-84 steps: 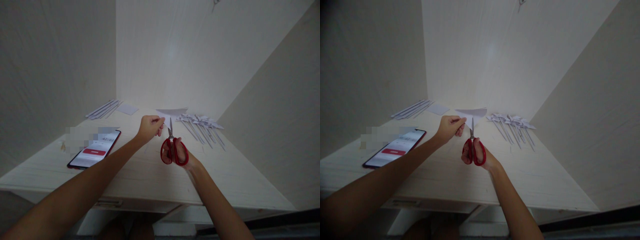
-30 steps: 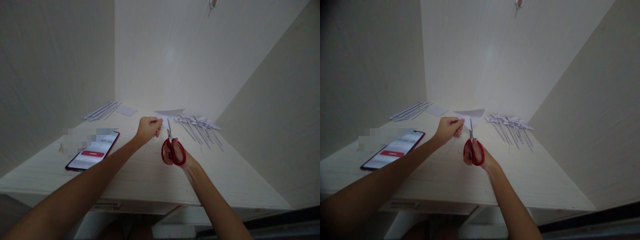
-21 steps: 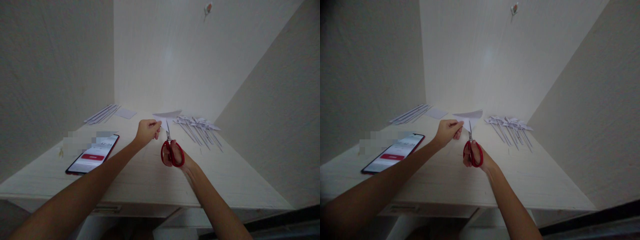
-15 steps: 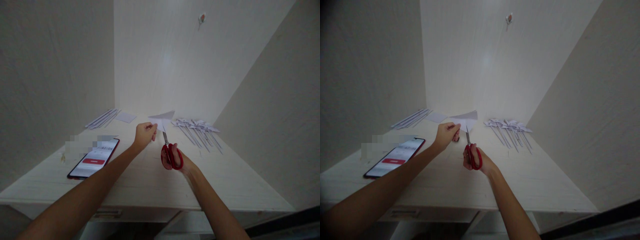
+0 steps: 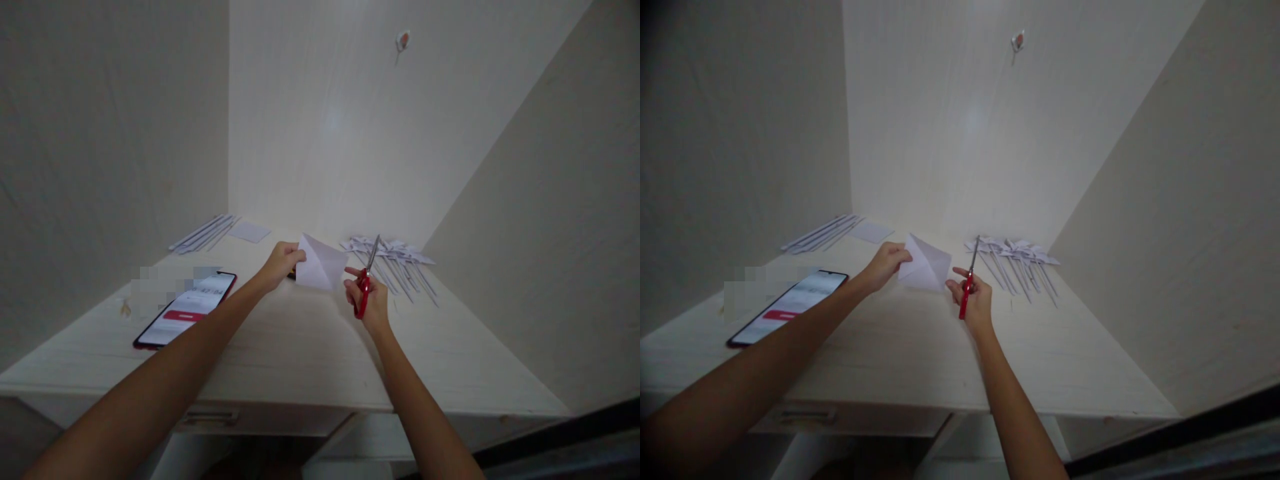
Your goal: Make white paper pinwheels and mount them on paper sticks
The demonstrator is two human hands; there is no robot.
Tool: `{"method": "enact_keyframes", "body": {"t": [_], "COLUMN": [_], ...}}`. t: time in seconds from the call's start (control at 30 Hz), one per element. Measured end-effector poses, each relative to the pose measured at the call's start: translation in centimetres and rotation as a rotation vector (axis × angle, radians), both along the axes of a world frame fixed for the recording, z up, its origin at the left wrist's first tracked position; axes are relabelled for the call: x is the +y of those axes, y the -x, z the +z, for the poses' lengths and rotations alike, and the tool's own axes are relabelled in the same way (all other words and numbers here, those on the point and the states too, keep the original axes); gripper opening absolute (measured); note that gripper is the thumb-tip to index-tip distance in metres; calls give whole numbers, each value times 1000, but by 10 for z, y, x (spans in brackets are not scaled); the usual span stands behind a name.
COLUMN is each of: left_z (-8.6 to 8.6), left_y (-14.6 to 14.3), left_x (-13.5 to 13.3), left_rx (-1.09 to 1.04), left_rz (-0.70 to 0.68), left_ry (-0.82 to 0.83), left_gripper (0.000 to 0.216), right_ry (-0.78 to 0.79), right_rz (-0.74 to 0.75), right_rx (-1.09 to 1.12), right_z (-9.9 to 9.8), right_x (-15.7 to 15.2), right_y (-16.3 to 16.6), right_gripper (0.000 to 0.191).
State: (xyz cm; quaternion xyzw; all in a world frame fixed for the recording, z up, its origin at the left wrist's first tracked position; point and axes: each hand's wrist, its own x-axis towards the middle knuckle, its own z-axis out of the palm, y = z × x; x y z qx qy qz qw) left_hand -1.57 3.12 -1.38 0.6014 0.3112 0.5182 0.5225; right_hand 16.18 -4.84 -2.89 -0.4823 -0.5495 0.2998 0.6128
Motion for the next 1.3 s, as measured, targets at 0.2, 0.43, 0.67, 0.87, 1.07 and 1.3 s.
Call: {"method": "enact_keyframes", "body": {"t": [0.2,0.43,0.67,0.87,1.07,1.3], "left_z": [-4,-10,-9,-12,-15,-9], "left_y": [-1,-1,1,-4,-18,-23], "left_x": [0,3,6,-4,-21,-21], "left_rx": [47,57,32,175,297,187], "left_rz": [-71,-13,30,-323,-525,-208], "left_ry": [-1,-131,-81,9,-141,-15], "left_gripper": [10,20,15,25,20,23], "right_ry": [-26,43,25,-65,-55,26], "right_rz": [-108,66,46,-141,-152,-132], "right_rx": [-35,210,275,300,159,73], "right_z": [-13,-15,-18,-15,-16,-11], "right_x": [6,10,13,11,9,4], "right_y": [9,6,5,4,7,13], "right_gripper": [27,29,28,28,27,28]}}
